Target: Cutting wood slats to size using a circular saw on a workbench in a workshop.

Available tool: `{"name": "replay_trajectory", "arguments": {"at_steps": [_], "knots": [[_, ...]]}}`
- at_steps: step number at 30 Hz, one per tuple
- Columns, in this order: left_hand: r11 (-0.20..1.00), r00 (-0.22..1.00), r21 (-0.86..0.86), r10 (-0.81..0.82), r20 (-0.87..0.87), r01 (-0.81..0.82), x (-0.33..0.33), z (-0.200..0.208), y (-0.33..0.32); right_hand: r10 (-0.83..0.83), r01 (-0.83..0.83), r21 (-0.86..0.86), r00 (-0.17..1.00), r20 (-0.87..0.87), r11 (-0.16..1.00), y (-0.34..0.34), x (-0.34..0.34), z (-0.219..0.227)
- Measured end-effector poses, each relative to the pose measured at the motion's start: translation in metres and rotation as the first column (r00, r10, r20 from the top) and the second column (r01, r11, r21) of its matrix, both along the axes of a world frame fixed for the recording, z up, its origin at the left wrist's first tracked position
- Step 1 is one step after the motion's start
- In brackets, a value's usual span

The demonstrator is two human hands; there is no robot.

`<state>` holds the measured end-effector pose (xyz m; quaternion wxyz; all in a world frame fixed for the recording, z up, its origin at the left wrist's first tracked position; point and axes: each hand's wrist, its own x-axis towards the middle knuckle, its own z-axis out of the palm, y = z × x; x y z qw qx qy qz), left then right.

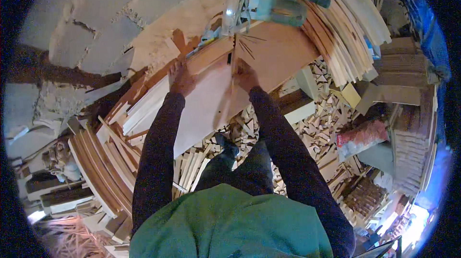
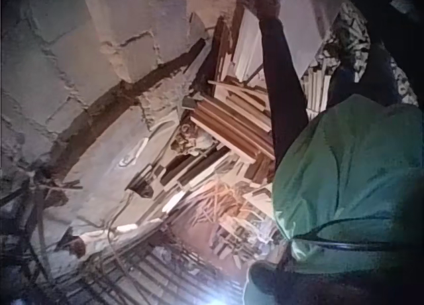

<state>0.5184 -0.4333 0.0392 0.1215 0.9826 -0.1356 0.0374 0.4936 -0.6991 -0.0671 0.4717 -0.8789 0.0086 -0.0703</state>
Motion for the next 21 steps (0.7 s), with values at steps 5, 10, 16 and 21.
{"name": "replay_trajectory", "arguments": {"at_steps": [5, 10, 16, 21], "knots": [[0.995, 0.996, 0.079, -0.066, 0.067, 0.061, -0.002, -0.002, 0.004, -0.099, 0.108, -0.151, 0.993, 0.070, 0.983, -0.017, -0.021, 0.005], [0.990, 1.000, 0.138, -0.024, 0.015, 0.022, 0.002, -0.006, 0.000, -0.155, 0.156, 0.052, 0.988, -0.017, 0.986, -0.072, -0.022, 0.019], [0.973, 0.980, 0.188, -0.157, 0.122, 0.133, 0.026, -0.044, 0.002, -0.254, 0.255, 0.046, 0.967, -0.026, 0.966, -0.157, -0.007, -0.017], [0.992, 0.998, 0.129, 0.018, -0.053, -0.011, 0.001, -0.013, -0.002, -0.422, 0.606, -0.556, 0.796, 0.434, 0.569, -0.141, -0.011, 0.064]]}}
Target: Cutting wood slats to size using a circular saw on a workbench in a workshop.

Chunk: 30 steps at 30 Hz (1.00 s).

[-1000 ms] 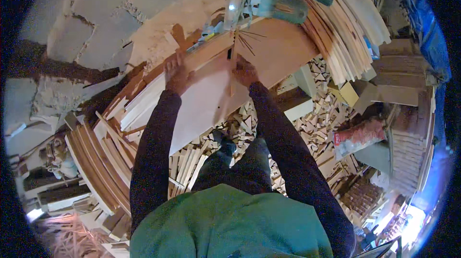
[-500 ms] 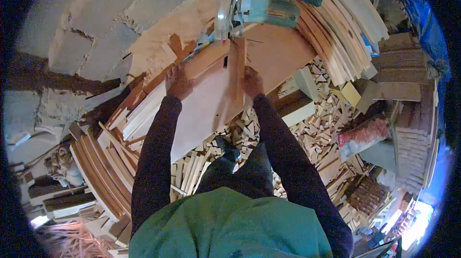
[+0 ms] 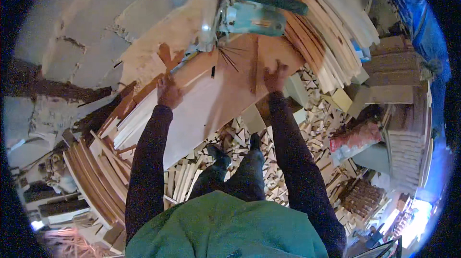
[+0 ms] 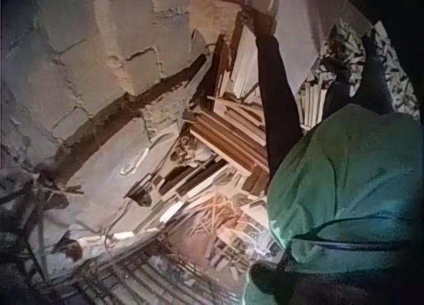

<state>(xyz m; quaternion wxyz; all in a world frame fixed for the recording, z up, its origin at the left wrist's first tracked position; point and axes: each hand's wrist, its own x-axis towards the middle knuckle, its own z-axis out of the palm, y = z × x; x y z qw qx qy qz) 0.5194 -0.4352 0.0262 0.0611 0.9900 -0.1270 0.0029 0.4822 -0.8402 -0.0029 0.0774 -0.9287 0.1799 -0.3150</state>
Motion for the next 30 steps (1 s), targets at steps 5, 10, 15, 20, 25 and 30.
{"name": "replay_trajectory", "arguments": {"at_steps": [5, 10, 15, 20, 25, 30], "knots": [[0.999, 0.995, -0.027, -0.035, 0.092, 0.038, -0.002, -0.018, 0.008, 0.170, -0.573, 0.387, 0.690, 0.704, 0.722, 0.016, 0.012, 0.208], [0.990, 0.991, -0.103, -0.091, 0.098, 0.101, -0.007, 0.006, 0.005, 0.603, -0.606, -0.167, 0.643, 0.472, 0.778, 0.033, 0.041, 0.346], [0.991, 0.994, -0.114, -0.064, 0.089, 0.074, 0.009, -0.018, -0.002, 0.550, -0.609, -0.146, 0.778, -0.303, 0.780, 0.025, 0.093, 0.344], [0.996, 0.967, 0.054, -0.076, 0.242, 0.065, 0.005, -0.012, -0.003, 0.735, -0.740, 0.078, 0.640, -0.225, 0.668, 0.048, 0.091, 0.366], [0.999, 0.999, 0.023, -0.035, 0.042, 0.034, 0.003, 0.007, -0.006, 0.729, -0.742, -0.038, 0.666, -0.159, 0.670, 0.057, 0.060, 0.378], [0.998, 0.995, -0.002, 0.065, -0.078, -0.065, 0.012, 0.022, -0.022, 0.729, -0.744, -0.017, 0.659, -0.184, 0.668, 0.037, 0.080, 0.357]]}}
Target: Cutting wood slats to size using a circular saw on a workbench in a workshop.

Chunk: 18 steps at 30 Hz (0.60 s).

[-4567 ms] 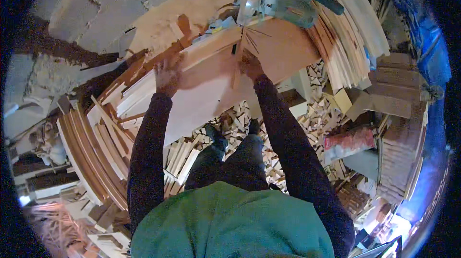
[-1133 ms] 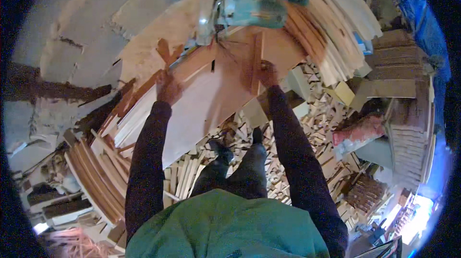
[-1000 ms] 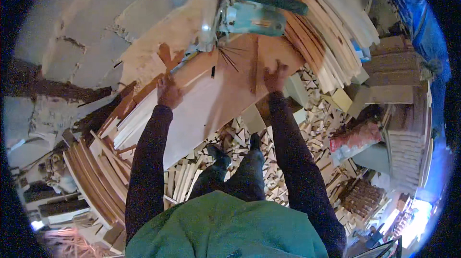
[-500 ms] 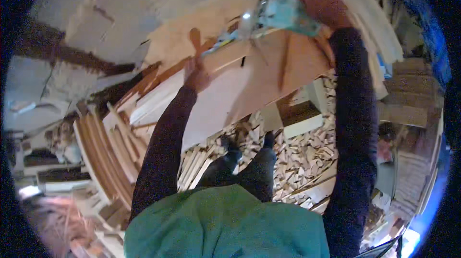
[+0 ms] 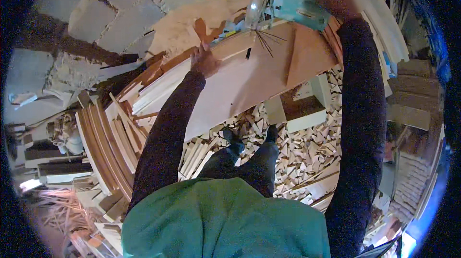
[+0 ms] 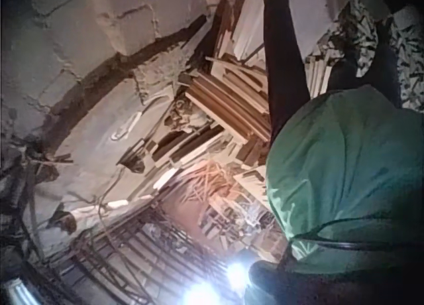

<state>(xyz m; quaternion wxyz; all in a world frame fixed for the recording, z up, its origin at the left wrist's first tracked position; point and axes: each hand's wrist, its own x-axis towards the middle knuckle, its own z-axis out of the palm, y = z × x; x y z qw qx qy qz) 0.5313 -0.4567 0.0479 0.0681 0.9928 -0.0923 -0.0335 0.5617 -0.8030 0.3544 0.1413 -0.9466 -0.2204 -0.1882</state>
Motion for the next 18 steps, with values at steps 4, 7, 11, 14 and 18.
{"name": "replay_trajectory", "arguments": {"at_steps": [4, 7, 11, 14, 18], "knots": [[0.995, 0.998, 0.078, -0.062, 0.018, 0.060, -0.004, -0.014, 0.004, 0.032, -0.026, 0.037, 0.988, -0.153, 0.999, -0.002, -0.002, 0.010], [0.995, 0.997, 0.074, -0.070, 0.031, 0.067, -0.002, -0.013, 0.004, -0.037, 0.011, -0.083, 0.948, -0.317, 0.996, -0.003, -0.003, 0.027], [0.991, 0.993, 0.089, -0.104, 0.058, 0.098, -0.006, 0.002, -0.007, 0.066, -0.083, -0.035, 0.939, -0.338, 0.996, -0.014, 0.003, 0.024], [0.990, 0.990, 0.112, -0.093, 0.104, 0.081, 0.000, -0.014, 0.002, 0.096, -0.097, -0.005, 0.990, -0.107, 0.995, -0.014, -0.001, 0.019], [0.992, 0.980, 0.066, -0.115, 0.162, 0.106, 0.001, -0.018, 0.006, -0.106, 0.052, -0.192, 0.953, -0.285, 0.980, -0.013, -0.002, 0.032]]}}
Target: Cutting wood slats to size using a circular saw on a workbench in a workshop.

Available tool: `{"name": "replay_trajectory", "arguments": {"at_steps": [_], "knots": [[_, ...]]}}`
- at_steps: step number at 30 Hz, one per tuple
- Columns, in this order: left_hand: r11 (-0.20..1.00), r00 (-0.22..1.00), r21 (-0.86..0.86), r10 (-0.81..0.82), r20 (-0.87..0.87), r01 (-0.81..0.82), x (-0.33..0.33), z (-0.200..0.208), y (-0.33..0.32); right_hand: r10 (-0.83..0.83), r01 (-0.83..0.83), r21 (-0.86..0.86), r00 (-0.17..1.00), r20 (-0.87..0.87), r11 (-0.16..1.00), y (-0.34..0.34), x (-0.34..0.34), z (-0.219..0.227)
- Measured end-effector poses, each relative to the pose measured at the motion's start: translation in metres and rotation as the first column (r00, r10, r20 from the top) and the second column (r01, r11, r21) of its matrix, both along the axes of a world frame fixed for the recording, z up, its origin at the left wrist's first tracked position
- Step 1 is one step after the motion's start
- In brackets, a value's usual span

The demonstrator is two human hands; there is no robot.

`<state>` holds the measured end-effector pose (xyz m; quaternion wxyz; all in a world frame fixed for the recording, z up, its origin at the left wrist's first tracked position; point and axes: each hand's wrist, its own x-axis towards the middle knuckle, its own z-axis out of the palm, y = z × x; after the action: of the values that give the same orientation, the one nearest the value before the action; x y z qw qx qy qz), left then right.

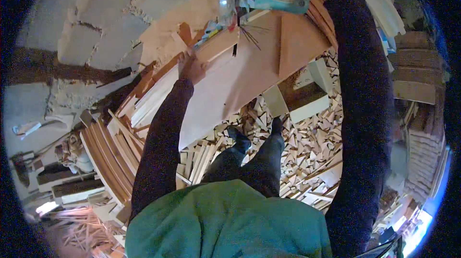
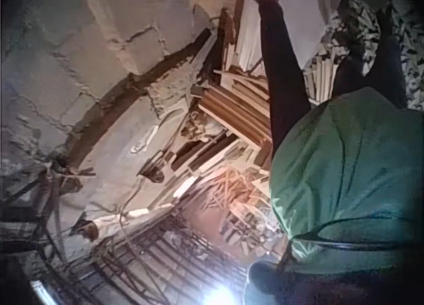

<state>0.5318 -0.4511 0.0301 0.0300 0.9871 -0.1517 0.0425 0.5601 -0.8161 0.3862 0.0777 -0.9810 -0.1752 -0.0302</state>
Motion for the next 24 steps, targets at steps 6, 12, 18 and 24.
{"name": "replay_trajectory", "arguments": {"at_steps": [6, 12, 18, 24], "knots": [[1.000, 1.000, 0.007, 0.009, 0.001, -0.009, -0.008, 0.003, 0.002, 0.032, -0.031, 0.036, 0.999, -0.030, 0.999, 0.009, -0.013, -0.003], [0.999, 0.995, -0.013, 0.046, -0.084, -0.047, -0.003, 0.001, -0.001, 0.294, -0.419, 0.251, 0.861, 0.415, 0.872, -0.008, -0.005, -0.047], [0.996, 0.998, -0.075, -0.036, 0.052, 0.040, -0.004, -0.004, 0.003, 0.088, -0.143, 0.137, 0.935, 0.344, 0.980, 0.005, -0.032, -0.049], [0.999, 0.999, -0.050, 0.002, 0.038, 0.000, -0.003, -0.005, 0.001, 0.193, -0.340, 0.198, 0.828, 0.526, 0.919, -0.003, -0.036, -0.074]]}}
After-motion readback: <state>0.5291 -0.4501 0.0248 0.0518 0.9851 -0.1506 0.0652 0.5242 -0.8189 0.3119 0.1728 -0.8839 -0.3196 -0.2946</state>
